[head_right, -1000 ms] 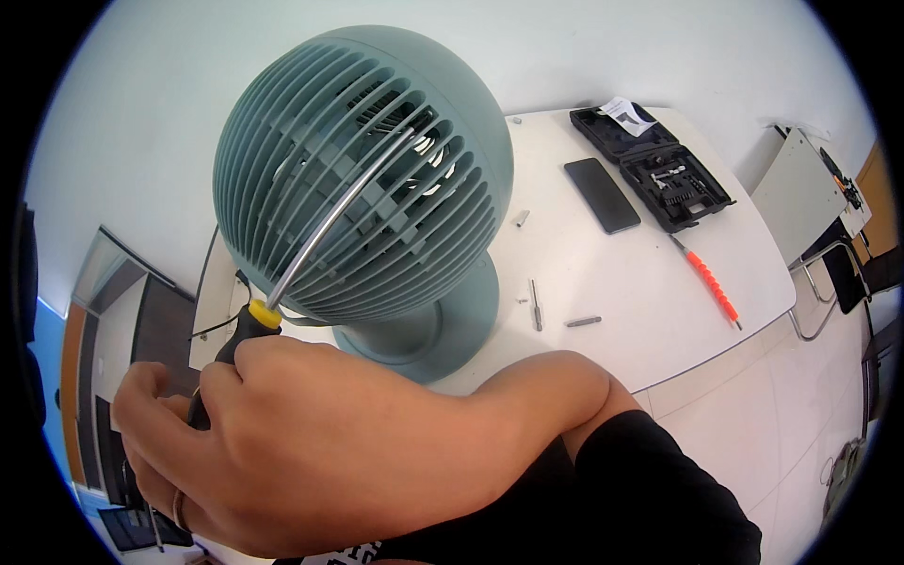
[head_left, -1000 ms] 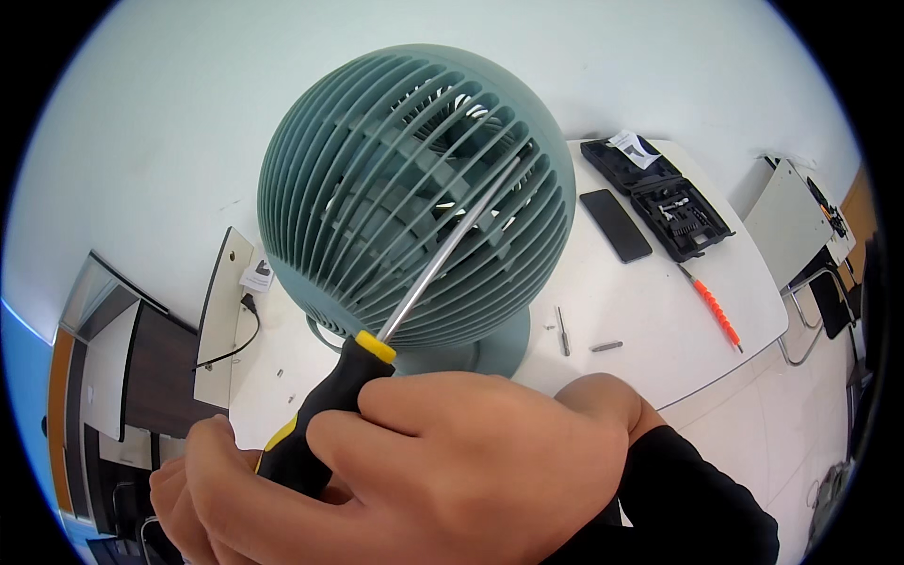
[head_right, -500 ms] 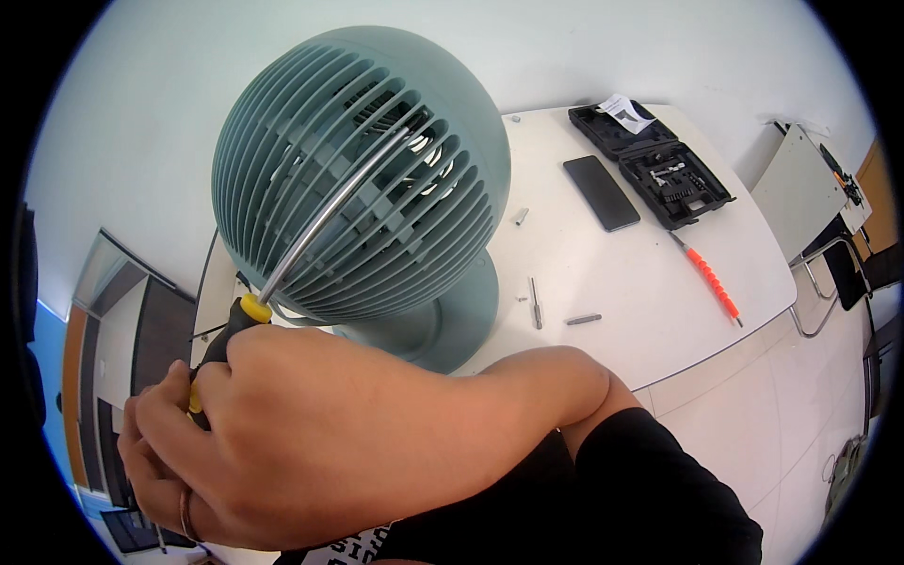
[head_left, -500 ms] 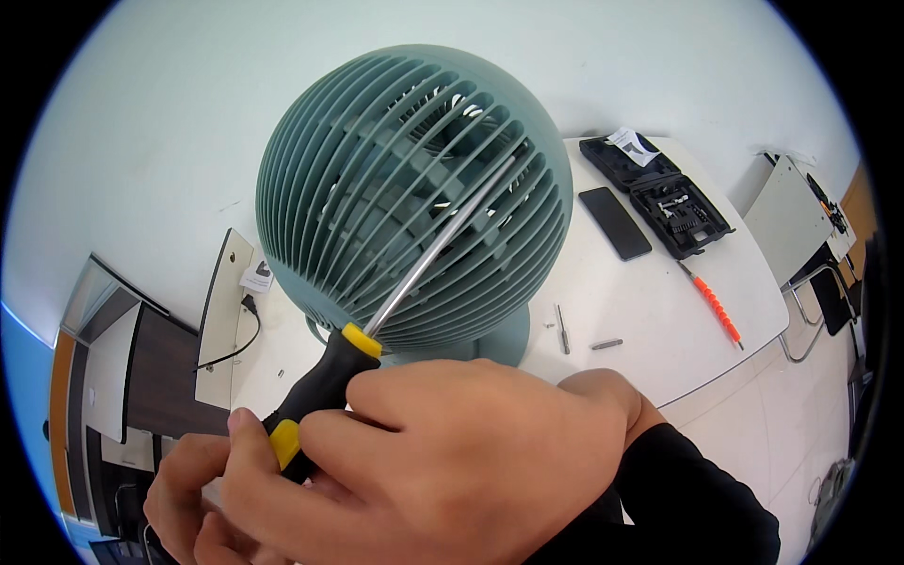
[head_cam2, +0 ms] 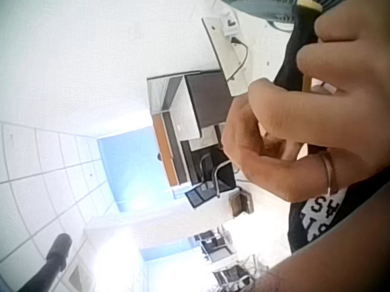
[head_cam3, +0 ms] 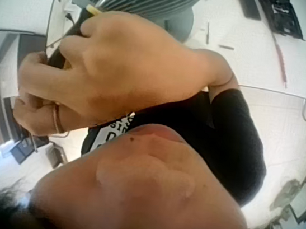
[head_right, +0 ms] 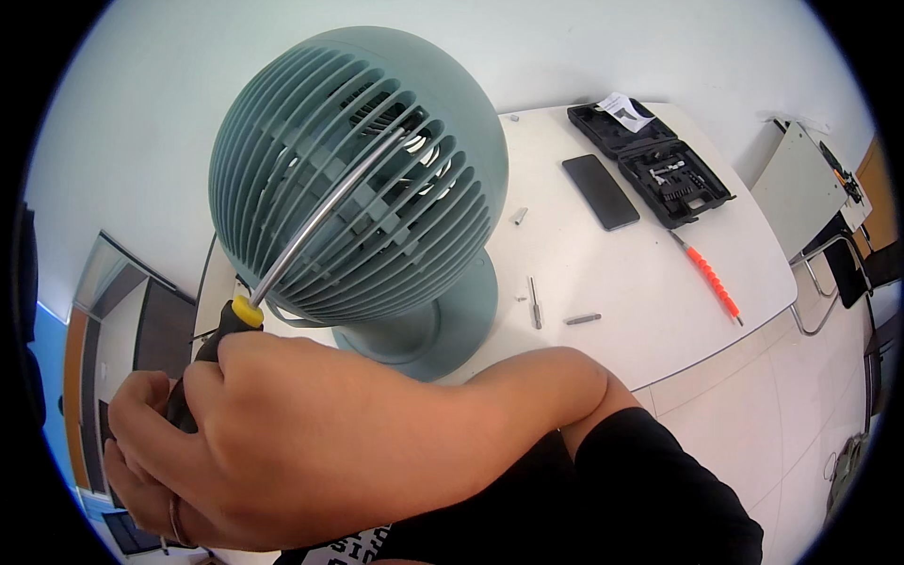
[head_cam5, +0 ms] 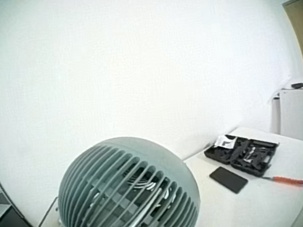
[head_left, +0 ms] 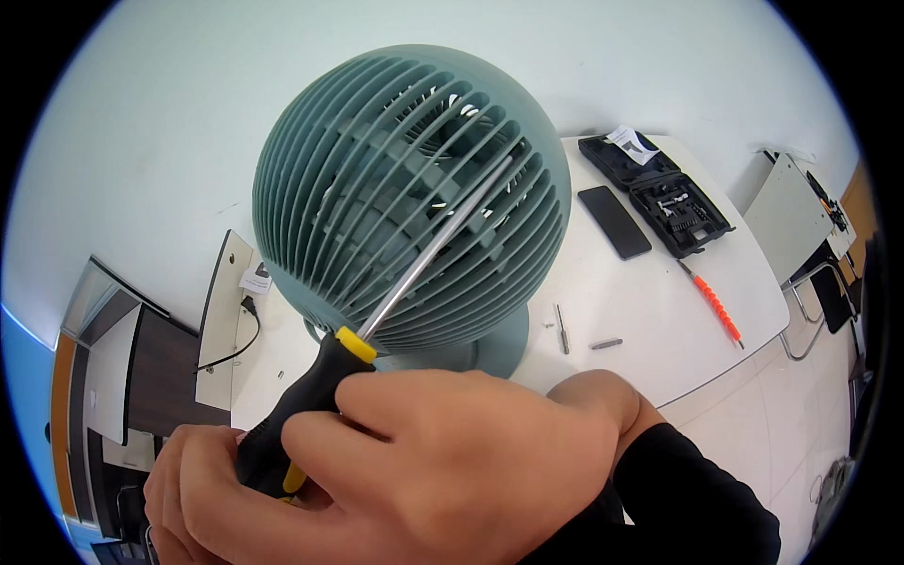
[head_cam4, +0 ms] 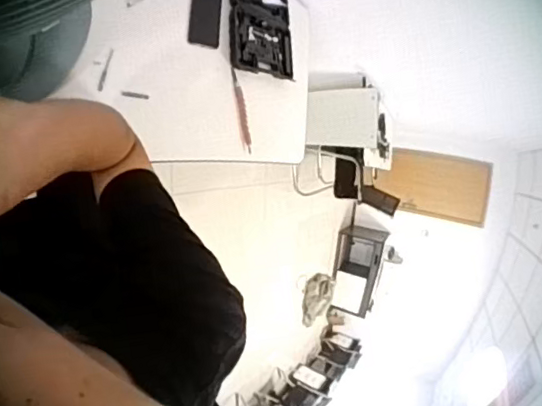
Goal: The person uses a screwdriver to loosen and remove screws from the front grille of a teal desk fan. They rotate the fan to access different screw locations and continue unscrewing the grille throughout the clip.
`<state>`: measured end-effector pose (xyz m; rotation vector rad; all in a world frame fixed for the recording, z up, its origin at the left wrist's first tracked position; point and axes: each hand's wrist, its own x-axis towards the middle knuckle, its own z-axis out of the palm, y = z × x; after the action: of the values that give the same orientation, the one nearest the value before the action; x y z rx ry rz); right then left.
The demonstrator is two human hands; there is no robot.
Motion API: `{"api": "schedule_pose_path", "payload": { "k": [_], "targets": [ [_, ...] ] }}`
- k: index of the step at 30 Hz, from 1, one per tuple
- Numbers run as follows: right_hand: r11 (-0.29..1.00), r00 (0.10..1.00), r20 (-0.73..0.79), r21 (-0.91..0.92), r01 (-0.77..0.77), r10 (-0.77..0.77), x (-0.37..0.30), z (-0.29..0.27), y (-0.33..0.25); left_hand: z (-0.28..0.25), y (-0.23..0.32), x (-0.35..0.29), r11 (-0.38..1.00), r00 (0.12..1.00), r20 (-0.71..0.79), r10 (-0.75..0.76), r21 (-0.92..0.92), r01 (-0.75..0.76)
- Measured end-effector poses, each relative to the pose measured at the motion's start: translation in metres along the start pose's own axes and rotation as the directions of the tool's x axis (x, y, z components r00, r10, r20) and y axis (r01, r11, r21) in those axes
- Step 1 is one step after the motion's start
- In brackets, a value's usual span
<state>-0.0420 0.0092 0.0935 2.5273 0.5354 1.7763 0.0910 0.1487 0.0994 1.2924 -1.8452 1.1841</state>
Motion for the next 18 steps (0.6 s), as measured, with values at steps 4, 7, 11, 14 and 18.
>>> {"api": "schedule_pose_path", "payload": {
  "k": [4, 7, 11, 14, 18],
  "targets": [
    [0.999, 0.999, 0.042, -0.044, 0.019, -0.018, 0.001, -0.004, -0.005, -0.003, -0.001, 0.000, 0.999, 0.999, 0.028, -0.015, -0.037, 0.016],
    [0.996, 1.000, -0.025, 0.093, -0.015, 0.017, -0.005, 0.000, -0.004, -0.006, -0.002, 0.001, 0.999, 0.999, 0.045, -0.018, -0.049, 0.020],
    [0.984, 0.984, -0.174, -0.164, -0.070, 0.041, -0.011, 0.022, -0.010, -0.002, -0.004, 0.000, 0.995, 0.997, 0.070, -0.031, -0.090, 0.037],
    [0.997, 0.995, -0.095, -0.070, 0.016, -0.022, -0.005, 0.004, -0.001, -0.016, -0.003, -0.004, 0.992, 0.992, 0.107, -0.070, -0.097, 0.080],
    [0.998, 0.998, -0.056, 0.062, 0.005, -0.001, 0.002, -0.009, 0.007, -0.021, -0.001, 0.006, 0.984, 0.984, 0.159, -0.081, -0.146, 0.105]
  ]
}}
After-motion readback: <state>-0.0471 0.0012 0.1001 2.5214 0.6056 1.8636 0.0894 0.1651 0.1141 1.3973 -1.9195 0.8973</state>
